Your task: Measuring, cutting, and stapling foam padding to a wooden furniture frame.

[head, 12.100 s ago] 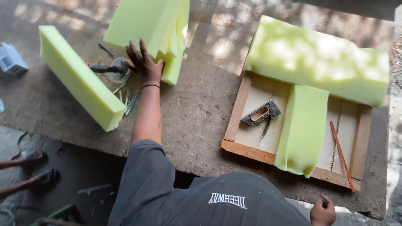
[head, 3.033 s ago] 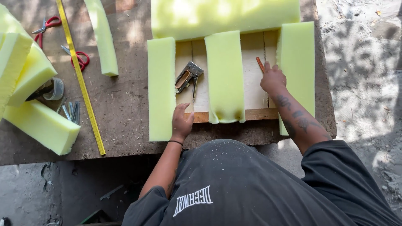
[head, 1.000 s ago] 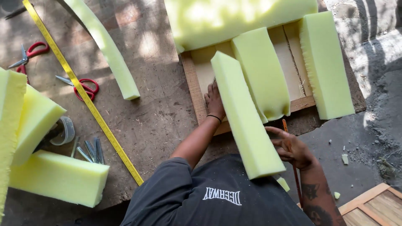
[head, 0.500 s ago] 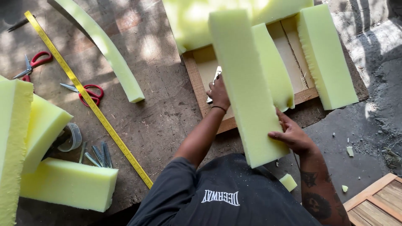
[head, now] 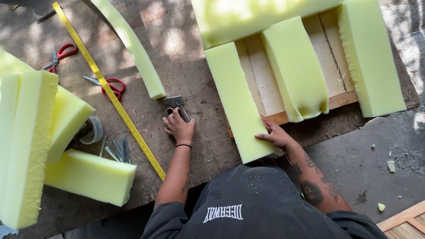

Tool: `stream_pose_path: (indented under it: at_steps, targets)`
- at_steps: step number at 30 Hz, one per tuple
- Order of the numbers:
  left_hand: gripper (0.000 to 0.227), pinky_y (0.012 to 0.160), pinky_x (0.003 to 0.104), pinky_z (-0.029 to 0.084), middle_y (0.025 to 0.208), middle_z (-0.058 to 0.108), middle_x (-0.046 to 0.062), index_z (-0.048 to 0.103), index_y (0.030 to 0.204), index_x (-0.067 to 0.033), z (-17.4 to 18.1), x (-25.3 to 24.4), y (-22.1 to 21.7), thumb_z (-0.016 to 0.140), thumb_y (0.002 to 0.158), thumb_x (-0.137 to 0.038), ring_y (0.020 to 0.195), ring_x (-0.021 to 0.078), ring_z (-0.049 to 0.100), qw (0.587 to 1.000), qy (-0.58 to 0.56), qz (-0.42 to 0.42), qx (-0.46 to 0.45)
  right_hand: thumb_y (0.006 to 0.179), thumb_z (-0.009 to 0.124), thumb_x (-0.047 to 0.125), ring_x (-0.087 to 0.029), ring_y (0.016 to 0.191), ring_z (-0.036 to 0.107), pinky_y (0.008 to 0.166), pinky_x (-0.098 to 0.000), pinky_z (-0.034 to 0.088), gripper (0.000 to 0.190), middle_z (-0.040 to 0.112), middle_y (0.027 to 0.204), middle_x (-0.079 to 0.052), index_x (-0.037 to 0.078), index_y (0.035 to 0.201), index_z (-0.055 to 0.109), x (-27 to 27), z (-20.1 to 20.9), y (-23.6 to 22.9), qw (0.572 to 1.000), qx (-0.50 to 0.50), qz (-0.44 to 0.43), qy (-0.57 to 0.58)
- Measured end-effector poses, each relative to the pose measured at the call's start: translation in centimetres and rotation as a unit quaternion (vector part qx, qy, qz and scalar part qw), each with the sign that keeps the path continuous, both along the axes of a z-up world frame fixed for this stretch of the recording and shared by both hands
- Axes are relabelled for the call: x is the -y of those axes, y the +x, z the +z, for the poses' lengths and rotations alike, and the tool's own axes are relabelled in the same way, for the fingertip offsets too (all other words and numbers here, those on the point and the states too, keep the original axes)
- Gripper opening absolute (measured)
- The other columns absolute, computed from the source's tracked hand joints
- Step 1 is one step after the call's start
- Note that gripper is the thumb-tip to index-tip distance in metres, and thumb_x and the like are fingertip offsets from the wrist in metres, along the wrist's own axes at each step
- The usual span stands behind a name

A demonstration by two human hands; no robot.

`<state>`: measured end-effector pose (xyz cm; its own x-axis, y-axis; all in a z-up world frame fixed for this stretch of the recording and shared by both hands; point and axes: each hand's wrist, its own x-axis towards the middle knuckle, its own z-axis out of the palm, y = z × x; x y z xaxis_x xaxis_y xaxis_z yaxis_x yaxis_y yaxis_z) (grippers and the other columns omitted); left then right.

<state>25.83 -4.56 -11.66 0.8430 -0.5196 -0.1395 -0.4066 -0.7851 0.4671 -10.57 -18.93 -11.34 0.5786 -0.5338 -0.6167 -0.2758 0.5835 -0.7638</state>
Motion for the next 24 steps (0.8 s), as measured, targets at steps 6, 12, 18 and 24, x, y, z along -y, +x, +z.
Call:
stream_pose_path:
  at_steps: [6,12,18,24]
  targets:
    - [0.069,0.115,0.063,0.033,0.145,0.042,0.018,0.041,0.151,-0.0143,2.2,6.8,-2.8,0.070,0.092,-0.036,0.145,0.0429,0.036,0.973,-0.186,-0.067,-0.118,0.077,0.087,0.000,-0.032,0.097,0.066,0.074,-0.0502,0.063,0.108,0.060,0.135,-0.028,0.026,0.164,0.029,-0.8,1.3,0.7,1.000,-0.006,-0.001,-0.007]
    - [0.097,0.118,0.052,0.040,0.152,0.047,0.016,0.024,0.164,-0.0202,-1.1,20.2,0.1,0.065,0.094,-0.073,0.145,0.0315,0.044,0.908,-0.249,-0.002,-0.337,0.076,0.092,0.011,-0.025,0.092,0.063,0.075,-0.0408,0.062,0.102,0.065,0.125,-0.024,0.030,0.161,0.038,-2.0,2.9,2.9,0.997,-0.039,0.012,-0.058]
    - [0.067,0.087,0.045,0.064,0.112,0.075,0.010,0.053,0.148,-0.0239,-8.3,29.1,4.2,0.079,0.091,-0.047,0.098,0.0258,0.077,0.903,-0.268,0.034,-0.334,0.074,0.094,0.016,-0.025,0.082,0.065,0.075,-0.0361,0.061,0.104,0.071,0.103,-0.020,0.035,0.160,0.039,-1.4,4.5,3.6,0.993,-0.077,0.018,-0.083]
    - [0.060,0.078,0.040,0.064,0.110,0.073,0.014,0.051,0.149,-0.0147,-10.5,30.1,5.6,0.075,0.098,-0.037,0.087,0.0230,0.076,0.882,-0.331,0.060,-0.330,0.076,0.091,0.029,-0.037,0.116,0.065,0.102,-0.0511,0.051,0.096,0.064,0.135,-0.025,0.030,0.159,0.042,-0.6,6.9,5.1,0.985,-0.126,0.032,-0.116]
